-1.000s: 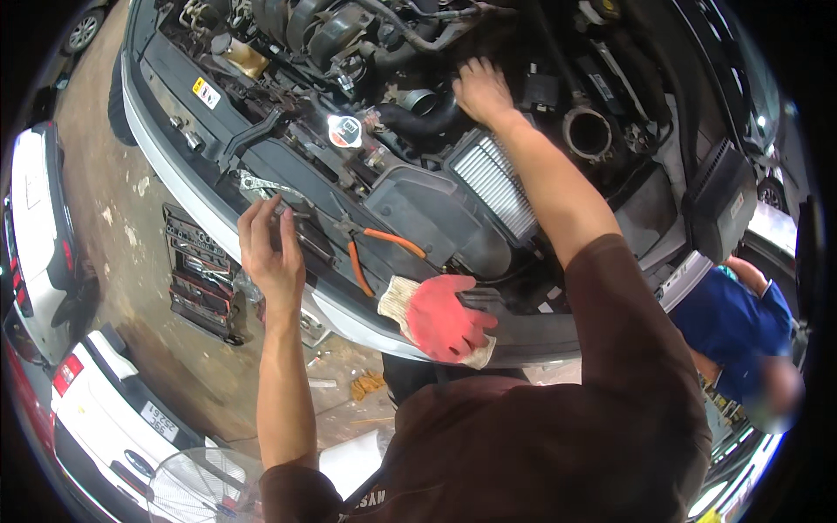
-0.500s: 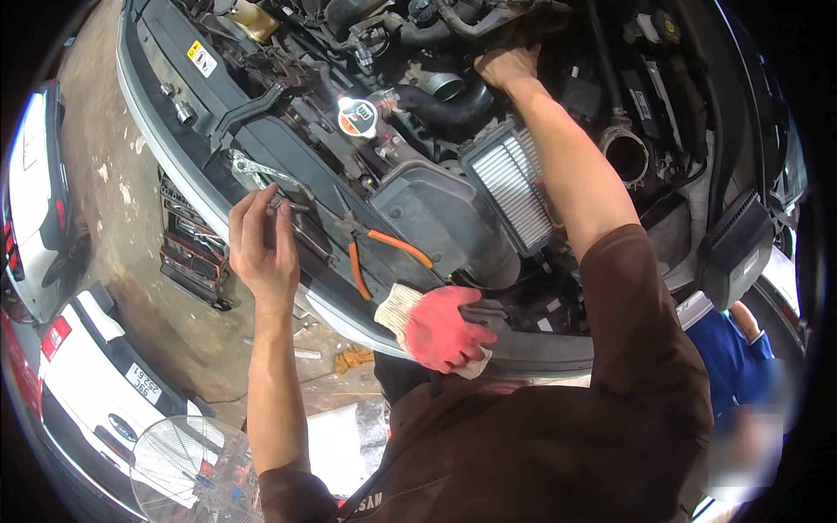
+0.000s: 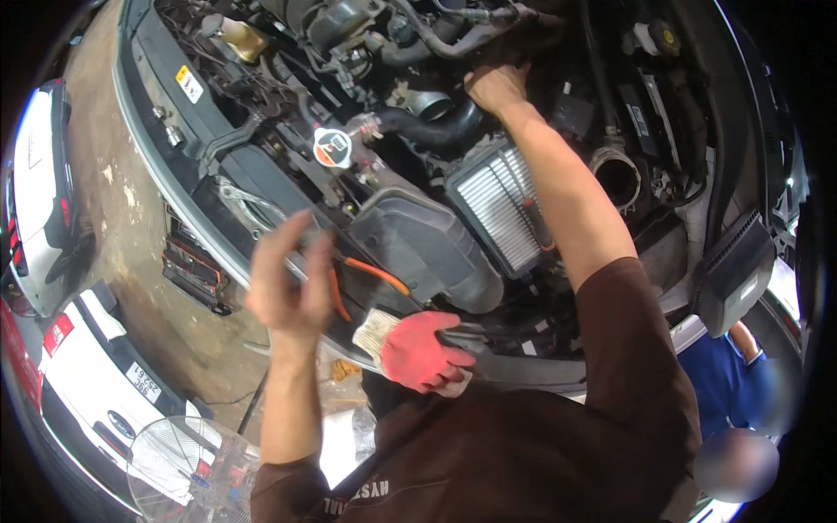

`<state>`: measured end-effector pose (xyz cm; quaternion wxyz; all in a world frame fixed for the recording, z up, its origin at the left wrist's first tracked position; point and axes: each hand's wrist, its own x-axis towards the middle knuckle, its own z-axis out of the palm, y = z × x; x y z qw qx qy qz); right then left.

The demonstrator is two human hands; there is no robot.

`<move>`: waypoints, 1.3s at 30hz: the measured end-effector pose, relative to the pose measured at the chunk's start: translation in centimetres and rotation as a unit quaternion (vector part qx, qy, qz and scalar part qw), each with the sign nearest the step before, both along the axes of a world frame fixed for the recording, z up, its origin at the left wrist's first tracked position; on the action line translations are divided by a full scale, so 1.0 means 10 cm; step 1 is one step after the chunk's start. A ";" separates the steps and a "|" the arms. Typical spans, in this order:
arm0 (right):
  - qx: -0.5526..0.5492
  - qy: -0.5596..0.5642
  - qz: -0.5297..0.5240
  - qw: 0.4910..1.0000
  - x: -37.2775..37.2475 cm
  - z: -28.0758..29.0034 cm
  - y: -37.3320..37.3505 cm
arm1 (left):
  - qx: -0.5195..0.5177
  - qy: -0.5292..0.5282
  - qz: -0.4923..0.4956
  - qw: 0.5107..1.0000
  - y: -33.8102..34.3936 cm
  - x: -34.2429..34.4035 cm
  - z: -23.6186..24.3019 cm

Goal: The person removes a throttle body and air intake components from a vehicle's engine bay, manipulates various hoses and electrical connectors, and uses pliers to adjust a clamp.

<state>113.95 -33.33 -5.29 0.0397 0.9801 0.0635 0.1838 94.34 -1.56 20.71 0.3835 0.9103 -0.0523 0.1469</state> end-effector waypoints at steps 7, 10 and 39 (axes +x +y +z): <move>0.064 0.203 -0.026 0.977 0.00 0.18 0.28 | -0.309 0.326 0.038 0.893 -1.32 0.89 -0.85; 0.011 0.401 -0.022 0.916 0.07 0.25 0.11 | -0.231 0.271 -0.001 0.934 -1.49 0.91 -0.77; 0.898 0.246 -0.036 0.362 -4.61 3.61 0.34 | 0.143 0.264 0.207 0.931 0.82 0.29 -0.10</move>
